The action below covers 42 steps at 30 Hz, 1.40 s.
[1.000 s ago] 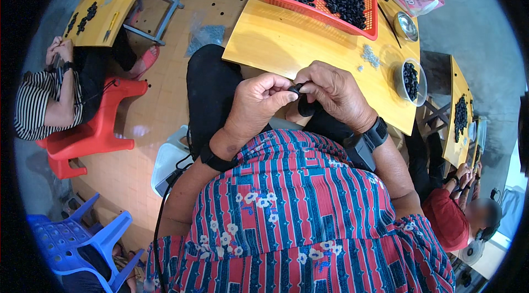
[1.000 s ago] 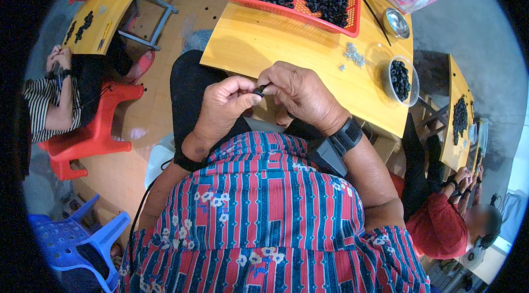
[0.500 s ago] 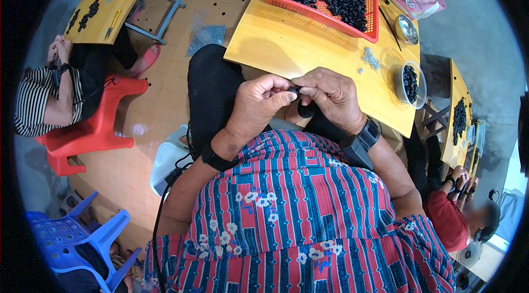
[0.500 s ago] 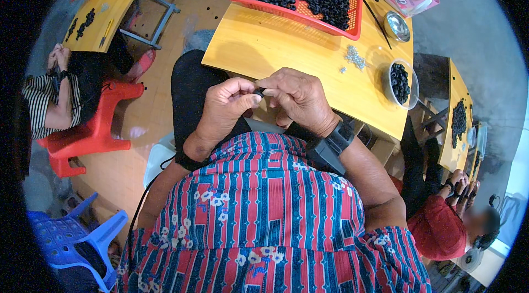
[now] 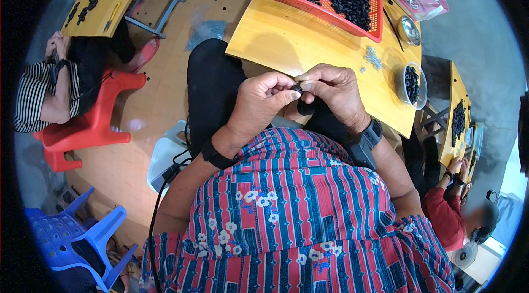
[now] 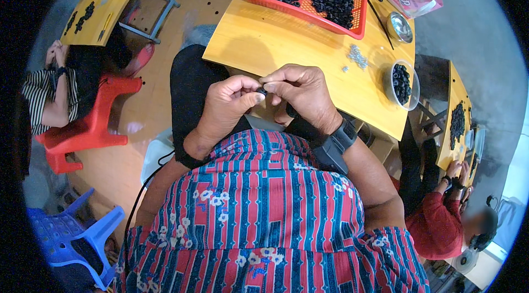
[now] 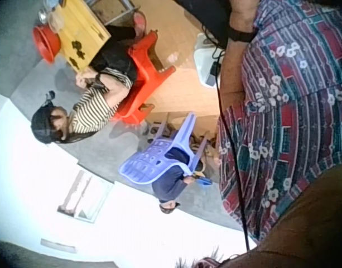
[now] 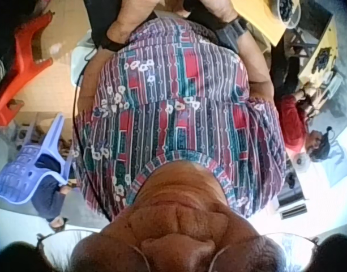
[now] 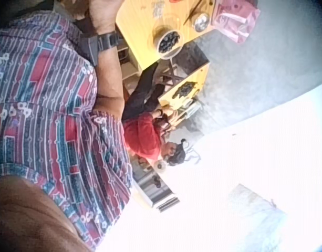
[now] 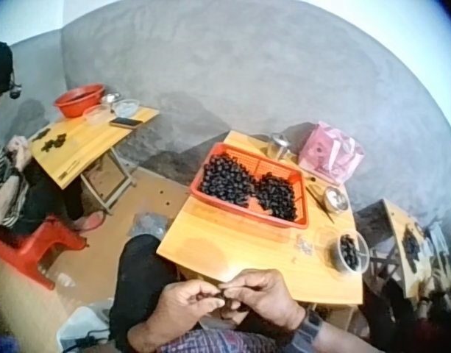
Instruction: Manually assembling small metal rings onto black cylindrical components at a workstation.
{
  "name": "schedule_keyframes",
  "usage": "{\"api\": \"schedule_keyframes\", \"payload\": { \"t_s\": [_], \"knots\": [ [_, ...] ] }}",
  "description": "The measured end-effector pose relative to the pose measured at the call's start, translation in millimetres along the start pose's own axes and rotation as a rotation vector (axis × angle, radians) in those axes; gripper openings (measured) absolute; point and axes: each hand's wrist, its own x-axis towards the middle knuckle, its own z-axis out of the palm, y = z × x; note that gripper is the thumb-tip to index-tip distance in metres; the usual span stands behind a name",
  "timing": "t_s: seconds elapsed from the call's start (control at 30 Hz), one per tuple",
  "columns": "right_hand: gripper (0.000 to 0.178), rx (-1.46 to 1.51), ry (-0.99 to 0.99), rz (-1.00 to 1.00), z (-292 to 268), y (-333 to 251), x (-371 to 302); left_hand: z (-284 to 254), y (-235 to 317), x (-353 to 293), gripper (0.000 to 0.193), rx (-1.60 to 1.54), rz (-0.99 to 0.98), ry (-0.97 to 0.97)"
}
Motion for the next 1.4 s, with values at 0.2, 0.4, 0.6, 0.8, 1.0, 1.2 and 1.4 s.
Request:
{"api": "schedule_keyframes", "payload": {
  "t_s": [0.2,0.4,0.6,0.8,1.0,1.2,1.4],
  "knots": [
    [0.009,0.003,0.044,-0.049,2.1,2.9,-1.3,-0.4,1.8,0.8,0.011,0.036,-0.012,0.025],
    [0.008,0.015,0.015,-0.019,1.3,7.6,-2.2,0.3,-4.6,-1.8,0.010,0.079,0.025,0.039],
    [0.012,0.030,0.071,0.021,4.2,9.4,-5.3,2.0,-5.8,0.0,0.011,0.050,-0.002,0.042],
    [0.013,0.091,0.061,0.085,0.6,7.4,-3.9,5.0,-3.2,-0.2,0.011,0.036,0.008,0.057],
    [0.016,0.321,-0.009,0.271,-7.0,5.5,-1.7,3.9,-7.2,0.7,0.011,0.126,0.089,0.052],
    [0.015,0.485,-0.096,0.364,-12.9,11.0,1.0,3.9,-4.5,2.6,0.011,0.199,0.139,0.066],
    [0.018,0.580,-0.239,0.400,-17.4,12.7,3.7,3.9,0.3,2.0,0.014,0.314,0.223,0.056]
  ]
}}
